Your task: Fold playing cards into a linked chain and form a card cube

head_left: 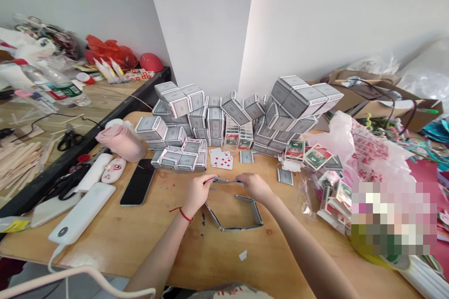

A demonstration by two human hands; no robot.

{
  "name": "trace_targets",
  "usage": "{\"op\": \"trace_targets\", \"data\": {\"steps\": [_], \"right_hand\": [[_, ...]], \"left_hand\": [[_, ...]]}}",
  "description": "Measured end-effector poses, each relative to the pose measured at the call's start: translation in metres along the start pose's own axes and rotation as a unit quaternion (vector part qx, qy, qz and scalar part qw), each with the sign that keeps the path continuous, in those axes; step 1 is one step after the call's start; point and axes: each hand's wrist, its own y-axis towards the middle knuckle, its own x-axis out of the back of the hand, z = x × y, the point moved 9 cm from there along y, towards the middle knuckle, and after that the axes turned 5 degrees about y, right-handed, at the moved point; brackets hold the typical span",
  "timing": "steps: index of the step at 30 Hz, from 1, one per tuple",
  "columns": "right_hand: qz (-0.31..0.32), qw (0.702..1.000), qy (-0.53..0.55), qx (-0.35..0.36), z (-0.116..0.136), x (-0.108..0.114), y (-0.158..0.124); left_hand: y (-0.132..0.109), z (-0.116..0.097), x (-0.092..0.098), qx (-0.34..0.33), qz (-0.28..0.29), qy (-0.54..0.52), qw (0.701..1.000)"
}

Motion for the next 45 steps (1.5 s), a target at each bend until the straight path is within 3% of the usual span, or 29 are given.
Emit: {"op": "trace_targets", "data": {"steps": [10, 16, 19, 45], "right_hand": [[-0.001, 0.996, 0.085, 0.023, 0.011, -0.001, -0.002], [-0.012, 0.989, 0.141, 0.036, 0.004, -0.002, -0.003], [-0.018, 0.988, 0.153, 0.029, 0.002, -0.002, -0.002], [0.004, 0.991, 0.111, 0.071, 0.011, -0.006, -0.001]], "left_hand": [[0.003, 0.001, -0.002, 0.005, -0.009, -0.008, 1.000], [0.005, 0.003, -0.013, 0.023, 0.050, -0.006, 0.998], [0.005, 0.001, -0.013, 0.017, 0.052, 0.003, 0.999], [0.005, 0.002, -0.018, 0.046, 0.048, 0.009, 0.998]]}}
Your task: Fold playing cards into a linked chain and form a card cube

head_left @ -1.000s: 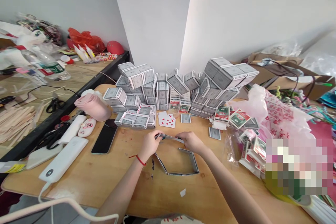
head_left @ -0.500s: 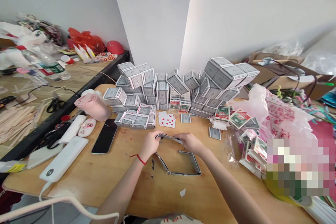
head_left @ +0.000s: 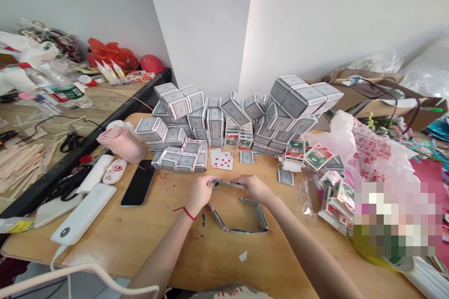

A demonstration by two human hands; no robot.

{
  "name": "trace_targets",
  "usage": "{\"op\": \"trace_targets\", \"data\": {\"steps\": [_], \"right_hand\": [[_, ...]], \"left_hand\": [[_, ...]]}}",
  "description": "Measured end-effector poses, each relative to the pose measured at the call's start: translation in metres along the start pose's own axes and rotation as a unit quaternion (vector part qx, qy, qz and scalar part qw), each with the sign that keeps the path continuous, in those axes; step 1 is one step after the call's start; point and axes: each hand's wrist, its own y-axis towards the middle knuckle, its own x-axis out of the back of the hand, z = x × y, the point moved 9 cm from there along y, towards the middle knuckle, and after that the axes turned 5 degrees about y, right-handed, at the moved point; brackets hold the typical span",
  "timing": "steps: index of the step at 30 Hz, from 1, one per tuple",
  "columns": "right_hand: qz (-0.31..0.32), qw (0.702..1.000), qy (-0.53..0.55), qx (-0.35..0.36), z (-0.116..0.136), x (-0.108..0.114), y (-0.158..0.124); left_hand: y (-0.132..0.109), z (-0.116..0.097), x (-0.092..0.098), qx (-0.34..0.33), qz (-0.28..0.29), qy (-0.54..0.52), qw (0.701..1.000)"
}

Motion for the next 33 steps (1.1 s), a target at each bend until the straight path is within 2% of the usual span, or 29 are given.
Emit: {"op": "trace_targets", "data": {"steps": [7, 11, 13, 21, 28, 30, 33], "right_hand": [[0.028, 0.998, -0.043, -0.030, 0.009, -0.007, 0.006], [0.022, 0.998, -0.031, -0.048, 0.008, -0.004, 0.005], [0.011, 0.998, -0.014, -0.056, 0.006, 0.000, 0.003], [-0.014, 0.995, 0.023, -0.093, -0.013, 0.000, -0.004], [-0.023, 0.996, -0.011, -0.089, -0.008, 0.001, 0.000], [-0.057, 0.990, -0.030, -0.125, -0.012, 0.008, -0.002], [-0.155, 0.969, -0.040, -0.188, -0.020, 0.023, -0.008]], "left_hand": [[-0.002, -0.007, -0.003, -0.026, 0.005, -0.002, 1.000], [-0.005, -0.015, -0.006, -0.076, 0.035, -0.043, 0.996], [-0.005, -0.016, -0.006, -0.080, 0.039, -0.049, 0.995], [-0.004, -0.016, -0.006, -0.080, 0.019, -0.025, 0.996], [-0.001, -0.012, -0.009, -0.089, 0.002, -0.007, 0.996], [0.000, -0.010, -0.008, -0.084, -0.008, 0.002, 0.996], [-0.002, -0.012, -0.006, -0.081, -0.034, 0.018, 0.996]]}}
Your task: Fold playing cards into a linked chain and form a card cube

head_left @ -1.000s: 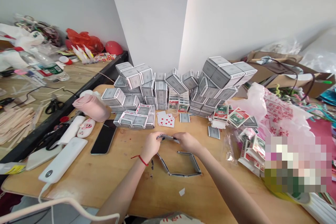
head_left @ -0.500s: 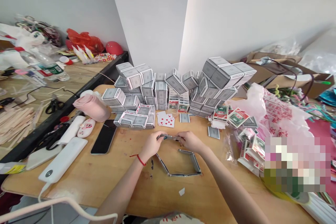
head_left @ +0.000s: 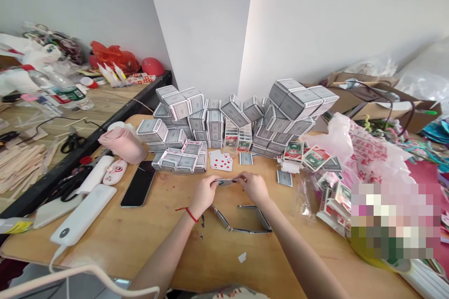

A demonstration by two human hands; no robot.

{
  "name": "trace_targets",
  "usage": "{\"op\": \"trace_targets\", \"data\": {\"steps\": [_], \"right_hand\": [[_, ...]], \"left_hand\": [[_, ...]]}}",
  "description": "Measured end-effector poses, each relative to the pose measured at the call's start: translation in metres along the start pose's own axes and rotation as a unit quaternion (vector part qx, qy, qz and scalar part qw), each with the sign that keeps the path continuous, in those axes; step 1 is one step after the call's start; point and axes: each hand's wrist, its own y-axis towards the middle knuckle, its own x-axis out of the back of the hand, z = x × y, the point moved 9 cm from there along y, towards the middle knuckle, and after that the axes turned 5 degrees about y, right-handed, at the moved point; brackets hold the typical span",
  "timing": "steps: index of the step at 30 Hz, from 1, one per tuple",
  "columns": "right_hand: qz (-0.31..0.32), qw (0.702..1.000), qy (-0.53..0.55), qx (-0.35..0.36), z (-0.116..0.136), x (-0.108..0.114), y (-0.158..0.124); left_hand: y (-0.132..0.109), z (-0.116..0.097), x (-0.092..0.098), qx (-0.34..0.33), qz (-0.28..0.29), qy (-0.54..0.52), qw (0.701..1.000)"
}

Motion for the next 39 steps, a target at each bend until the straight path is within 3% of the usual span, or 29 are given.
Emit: {"op": "trace_targets", "data": {"steps": [5, 10, 16, 22, 28, 31, 35, 39], "right_hand": [[-0.056, 0.998, 0.040, -0.009, 0.004, -0.007, -0.004], [0.014, 0.996, 0.063, 0.059, 0.024, -0.038, -0.013], [0.045, 0.995, 0.024, 0.089, 0.029, -0.045, -0.010], [0.125, 0.982, -0.082, 0.118, 0.036, -0.044, -0.008], [0.143, 0.967, -0.174, 0.122, 0.040, -0.038, -0.006], [0.150, 0.964, -0.172, 0.133, 0.039, -0.037, -0.005], [0.156, 0.965, -0.160, 0.136, 0.035, -0.037, -0.004], [0.154, 0.980, -0.061, 0.113, 0.028, -0.029, -0.003]], "left_hand": [[-0.006, -0.009, 0.003, -0.010, -0.029, 0.008, 1.000], [-0.008, -0.010, 0.000, -0.011, -0.038, 0.002, 0.999], [-0.008, -0.005, 0.002, -0.011, -0.058, 0.003, 0.998], [-0.010, -0.005, 0.002, -0.008, -0.046, -0.027, 0.999], [-0.011, -0.005, 0.006, 0.020, -0.058, -0.027, 0.998], [-0.011, -0.011, 0.011, 0.000, -0.081, -0.013, 0.997], [-0.011, -0.016, 0.002, -0.023, -0.035, -0.030, 0.999], [-0.010, -0.011, 0.001, -0.004, -0.043, -0.047, 0.998]]}}
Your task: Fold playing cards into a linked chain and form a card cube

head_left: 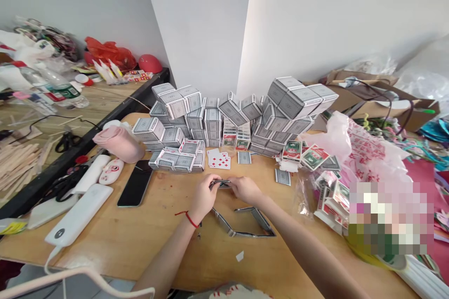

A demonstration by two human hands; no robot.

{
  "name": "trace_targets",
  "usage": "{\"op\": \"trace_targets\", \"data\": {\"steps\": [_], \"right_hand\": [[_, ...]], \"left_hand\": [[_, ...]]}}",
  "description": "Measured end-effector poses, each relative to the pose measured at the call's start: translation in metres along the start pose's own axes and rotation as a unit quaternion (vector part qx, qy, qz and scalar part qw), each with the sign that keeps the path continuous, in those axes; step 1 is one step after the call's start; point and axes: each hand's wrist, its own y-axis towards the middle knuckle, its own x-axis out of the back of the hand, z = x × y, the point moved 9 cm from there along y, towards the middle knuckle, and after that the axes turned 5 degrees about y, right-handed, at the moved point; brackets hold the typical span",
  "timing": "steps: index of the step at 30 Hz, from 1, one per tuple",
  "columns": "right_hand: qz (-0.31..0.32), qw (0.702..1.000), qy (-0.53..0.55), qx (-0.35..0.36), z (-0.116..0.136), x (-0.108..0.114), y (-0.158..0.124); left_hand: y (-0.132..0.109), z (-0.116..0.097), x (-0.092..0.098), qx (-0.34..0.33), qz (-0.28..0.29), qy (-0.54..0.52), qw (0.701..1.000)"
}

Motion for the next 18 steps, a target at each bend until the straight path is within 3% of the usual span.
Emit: {"op": "trace_targets", "data": {"steps": [3, 6, 9, 12, 15, 18], "right_hand": [[0.018, 0.987, 0.155, -0.049, -0.016, 0.005, -0.006], [-0.008, 0.968, 0.229, -0.105, -0.033, 0.020, -0.021], [-0.006, 0.973, 0.215, -0.085, -0.029, 0.028, -0.042], [0.020, 0.982, 0.168, -0.090, -0.022, 0.016, -0.064], [-0.038, 0.985, 0.046, -0.164, -0.029, 0.010, -0.079], [-0.076, 0.974, 0.022, -0.214, -0.036, 0.006, -0.085]], "left_hand": [[0.002, 0.003, 0.004, 0.003, -0.003, -0.014, 1.000], [0.005, -0.004, 0.005, -0.031, 0.049, 0.026, 0.998], [0.006, -0.018, 0.007, -0.071, 0.107, 0.100, 0.987], [0.005, -0.037, 0.007, -0.112, 0.115, 0.160, 0.974], [0.004, -0.054, -0.004, -0.144, 0.101, 0.193, 0.965], [0.003, -0.056, -0.020, -0.140, 0.099, 0.227, 0.959]]}}
